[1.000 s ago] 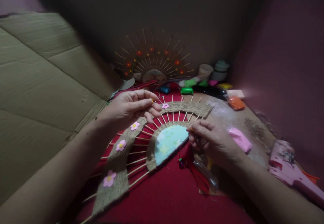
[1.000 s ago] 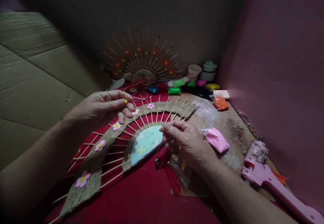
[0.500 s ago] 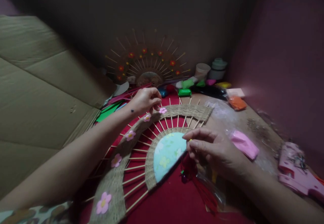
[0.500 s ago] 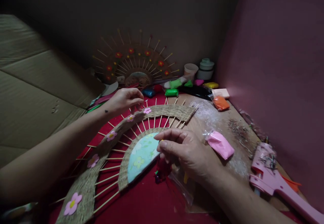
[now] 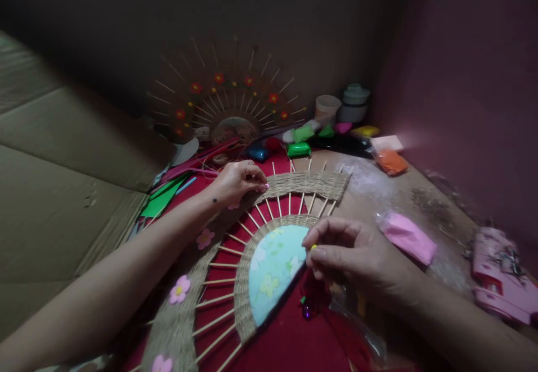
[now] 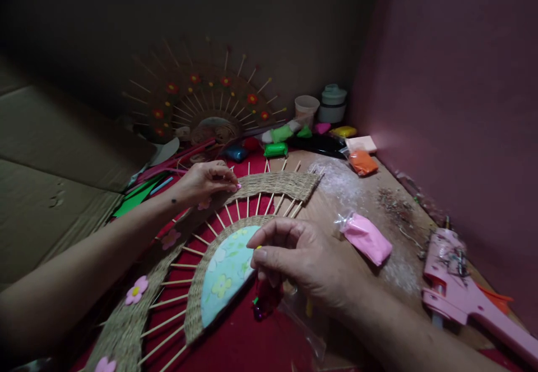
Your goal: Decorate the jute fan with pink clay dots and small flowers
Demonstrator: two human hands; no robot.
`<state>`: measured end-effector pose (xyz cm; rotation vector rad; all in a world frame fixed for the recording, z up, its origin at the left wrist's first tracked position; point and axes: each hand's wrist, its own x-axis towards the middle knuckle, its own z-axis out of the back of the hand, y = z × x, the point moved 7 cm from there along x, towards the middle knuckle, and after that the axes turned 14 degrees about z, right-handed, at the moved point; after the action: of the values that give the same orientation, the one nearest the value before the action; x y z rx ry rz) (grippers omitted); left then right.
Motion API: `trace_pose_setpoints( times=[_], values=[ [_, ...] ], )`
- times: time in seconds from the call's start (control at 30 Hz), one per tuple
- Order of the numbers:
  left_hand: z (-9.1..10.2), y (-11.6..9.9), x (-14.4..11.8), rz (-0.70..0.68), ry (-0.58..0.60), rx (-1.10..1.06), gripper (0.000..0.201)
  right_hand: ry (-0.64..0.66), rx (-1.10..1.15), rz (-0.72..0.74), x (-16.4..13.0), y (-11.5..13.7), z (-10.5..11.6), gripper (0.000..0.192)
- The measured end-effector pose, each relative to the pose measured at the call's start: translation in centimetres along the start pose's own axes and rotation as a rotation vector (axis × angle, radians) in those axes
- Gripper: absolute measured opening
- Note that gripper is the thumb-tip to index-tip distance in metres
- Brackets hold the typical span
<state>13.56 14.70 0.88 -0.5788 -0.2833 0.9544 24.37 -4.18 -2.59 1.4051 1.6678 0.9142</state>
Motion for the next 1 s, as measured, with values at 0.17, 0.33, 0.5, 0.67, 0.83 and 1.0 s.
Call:
trace_pose_setpoints(
  times=[0.17,0.33,0.5,0.67,0.83,1.0],
  values=[
    [-0.5,0.7,0.1,0.060,0.017,-0.024,0.009,-0.006,-0.010,-0.003,-0.1,-0.1,0.0,0.017],
    [-0.4,0.5,-0.4,0.111,0.014,-0.027,0.012,0.005,-0.018,0.003,0.0,-0.1,0.0,0.016],
    [0.0,-0.1,-0.9,0.025,-0.033,0.049,0.011,-0.004,-0.036,-0.001,-0.1,0.0,0.1,0.015],
    [-0.1,-0.5,-2.4,-0.184,-0.141,0.306,0.024,-0.017,-0.018,-0.001,-0.2,-0.1,0.1,0.016],
    [-1.1,-0.3,-3.5,-0.283,-0.170,0.537,0.035,-0.003,-0.008,0.012,-0.1,-0.2,0.1,0.016],
    [-1.9,-0.8,-4.2,-0.369,-0.168,0.725,0.038,0.002,0.008,0.013,-0.1,-0.5,0.3,0.017]
  ],
)
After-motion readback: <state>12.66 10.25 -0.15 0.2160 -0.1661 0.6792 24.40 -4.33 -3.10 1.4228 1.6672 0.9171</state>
